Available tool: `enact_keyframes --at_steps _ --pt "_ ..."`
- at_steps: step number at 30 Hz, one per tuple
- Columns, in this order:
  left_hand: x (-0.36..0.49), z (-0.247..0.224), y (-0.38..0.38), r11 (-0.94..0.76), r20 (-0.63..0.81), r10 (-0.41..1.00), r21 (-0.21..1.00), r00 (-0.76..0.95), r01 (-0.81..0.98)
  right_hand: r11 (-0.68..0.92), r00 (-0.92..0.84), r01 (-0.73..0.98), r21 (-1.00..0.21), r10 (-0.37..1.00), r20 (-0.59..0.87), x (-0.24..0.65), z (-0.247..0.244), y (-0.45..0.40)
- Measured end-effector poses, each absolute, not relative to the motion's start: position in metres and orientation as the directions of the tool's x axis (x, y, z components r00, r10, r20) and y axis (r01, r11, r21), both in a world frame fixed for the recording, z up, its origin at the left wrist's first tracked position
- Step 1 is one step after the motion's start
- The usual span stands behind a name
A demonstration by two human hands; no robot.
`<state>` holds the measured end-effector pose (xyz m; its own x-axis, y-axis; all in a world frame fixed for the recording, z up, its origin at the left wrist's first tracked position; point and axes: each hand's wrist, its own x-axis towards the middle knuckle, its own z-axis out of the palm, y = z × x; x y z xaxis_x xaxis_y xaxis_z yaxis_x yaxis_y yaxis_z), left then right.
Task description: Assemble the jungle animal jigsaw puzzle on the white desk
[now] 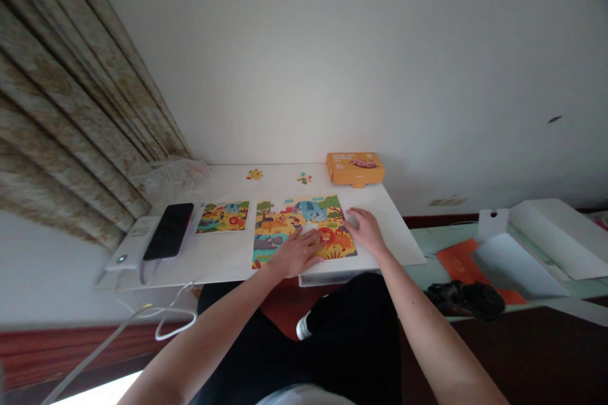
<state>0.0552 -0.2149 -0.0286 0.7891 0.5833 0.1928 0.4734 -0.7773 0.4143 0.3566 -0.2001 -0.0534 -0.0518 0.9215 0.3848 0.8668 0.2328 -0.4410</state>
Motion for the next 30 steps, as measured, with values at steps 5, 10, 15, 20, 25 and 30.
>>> enact_keyframes --at_steps 5,10,15,20,25,30 --pt "-0.025 -0.022 -0.182 -0.619 0.241 0.773 0.492 0.588 0.612 0.242 -0.057 0.859 -0.451 0.921 0.386 0.357 -0.054 -0.200" --pt "-0.055 -0.026 -0.184 -0.558 0.273 0.827 0.509 0.491 0.655 0.189 0.049 0.829 -0.526 0.913 0.405 0.355 -0.055 -0.196" --pt "-0.050 -0.033 -0.193 -0.551 0.224 0.832 0.451 0.508 0.702 0.214 0.071 0.804 -0.555 0.892 0.447 0.322 -0.044 -0.172" --pt "-0.049 -0.029 -0.194 -0.564 0.238 0.825 0.385 0.512 0.730 0.325 -0.084 0.730 -0.601 0.916 0.393 0.243 -0.032 -0.122" --pt "-0.048 -0.024 -0.195 -0.555 0.253 0.832 0.414 0.494 0.722 0.318 -0.216 0.738 -0.596 0.947 0.238 0.152 -0.026 -0.061" --pt "-0.047 -0.023 -0.195 -0.541 0.263 0.840 0.451 0.474 0.709 0.265 -0.260 0.811 -0.521 0.962 0.083 0.088 -0.020 -0.010"
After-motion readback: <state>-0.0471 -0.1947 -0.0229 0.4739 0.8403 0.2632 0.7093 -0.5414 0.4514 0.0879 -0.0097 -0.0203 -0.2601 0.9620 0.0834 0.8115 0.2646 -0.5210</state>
